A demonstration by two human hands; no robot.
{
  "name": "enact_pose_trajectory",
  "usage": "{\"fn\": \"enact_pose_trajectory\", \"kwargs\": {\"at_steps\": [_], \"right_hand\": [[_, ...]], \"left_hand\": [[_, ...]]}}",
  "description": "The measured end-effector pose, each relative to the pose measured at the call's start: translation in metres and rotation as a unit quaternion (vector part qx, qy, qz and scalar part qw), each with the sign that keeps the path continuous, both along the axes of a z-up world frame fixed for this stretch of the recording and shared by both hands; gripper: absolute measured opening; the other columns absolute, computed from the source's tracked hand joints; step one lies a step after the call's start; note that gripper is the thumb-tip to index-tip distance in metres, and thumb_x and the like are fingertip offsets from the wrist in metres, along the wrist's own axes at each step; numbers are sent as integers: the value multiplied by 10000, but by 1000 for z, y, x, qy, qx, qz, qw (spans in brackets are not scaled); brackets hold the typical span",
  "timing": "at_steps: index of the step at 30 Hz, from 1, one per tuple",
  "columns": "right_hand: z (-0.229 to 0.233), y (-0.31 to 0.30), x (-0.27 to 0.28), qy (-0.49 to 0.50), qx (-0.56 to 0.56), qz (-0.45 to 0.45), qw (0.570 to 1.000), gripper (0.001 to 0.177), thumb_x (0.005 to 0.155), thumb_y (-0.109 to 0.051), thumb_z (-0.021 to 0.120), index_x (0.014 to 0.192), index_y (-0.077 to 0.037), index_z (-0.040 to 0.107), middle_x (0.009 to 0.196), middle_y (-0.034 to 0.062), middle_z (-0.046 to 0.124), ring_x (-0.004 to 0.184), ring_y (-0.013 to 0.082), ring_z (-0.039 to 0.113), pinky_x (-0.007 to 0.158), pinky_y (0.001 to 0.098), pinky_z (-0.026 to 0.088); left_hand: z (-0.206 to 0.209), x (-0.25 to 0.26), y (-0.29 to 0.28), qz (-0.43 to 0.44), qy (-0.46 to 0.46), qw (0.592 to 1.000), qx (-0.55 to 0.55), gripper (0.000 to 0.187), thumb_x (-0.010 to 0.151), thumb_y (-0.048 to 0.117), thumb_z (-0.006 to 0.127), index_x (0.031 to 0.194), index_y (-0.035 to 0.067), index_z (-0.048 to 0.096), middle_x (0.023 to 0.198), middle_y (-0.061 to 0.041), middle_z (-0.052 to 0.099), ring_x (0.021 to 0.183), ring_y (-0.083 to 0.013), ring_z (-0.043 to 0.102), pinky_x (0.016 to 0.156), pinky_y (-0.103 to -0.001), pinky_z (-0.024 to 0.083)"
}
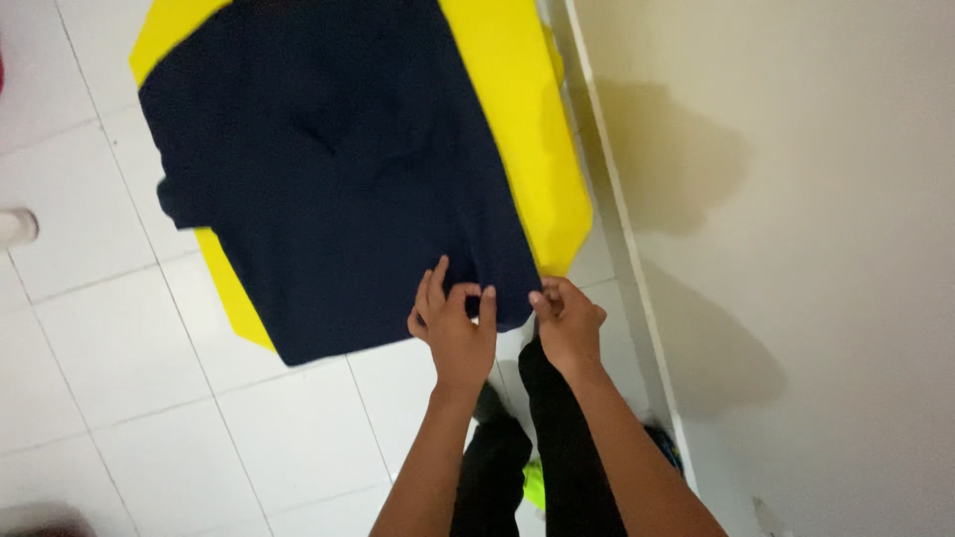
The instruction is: Fold a dark blue polo shirt on a yellow stool.
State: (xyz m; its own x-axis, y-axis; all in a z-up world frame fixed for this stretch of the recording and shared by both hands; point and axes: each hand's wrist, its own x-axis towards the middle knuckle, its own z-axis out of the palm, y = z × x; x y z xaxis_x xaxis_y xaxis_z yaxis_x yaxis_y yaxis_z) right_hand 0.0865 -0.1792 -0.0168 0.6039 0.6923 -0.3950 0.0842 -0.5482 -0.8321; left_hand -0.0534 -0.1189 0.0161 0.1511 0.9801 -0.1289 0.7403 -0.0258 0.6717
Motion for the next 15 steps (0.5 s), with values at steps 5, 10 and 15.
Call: {"fn": "enact_pose_trajectory", "kwargs": {"at_steps": [5,10,15], "right_hand": [[-24,-11,1,-138,-91,75,983,228,957,-282,731,1069,-84,748,847,91,718,745,236,672,804,398,492],[-15,-19,-9,-277,-27,138,951,222,975,-267,716,1041,-56,737,833,113,731,754,266,660,870,474,403],[-15,-24,-12,-78,-25,82,993,203,909,-213,748,1023,-70,659,849,50,733,740,179,725,758,347,554]], "left_hand": [[-9,2,-8,57,-14,998,-3,197,913,311,739,932,115,738,1433,-115,560,1378,-332,399,1097,-547,194],[-22,-1,-13,58,40,997,-41,180,887,318,768,923,142,755,1131,-56,683,1121,-262,512,999,-467,255],[-36,-3,-16,32,-32,999,15,162,957,275,713,1033,132,709,849,42,711,911,-156,616,974,-427,281]]}}
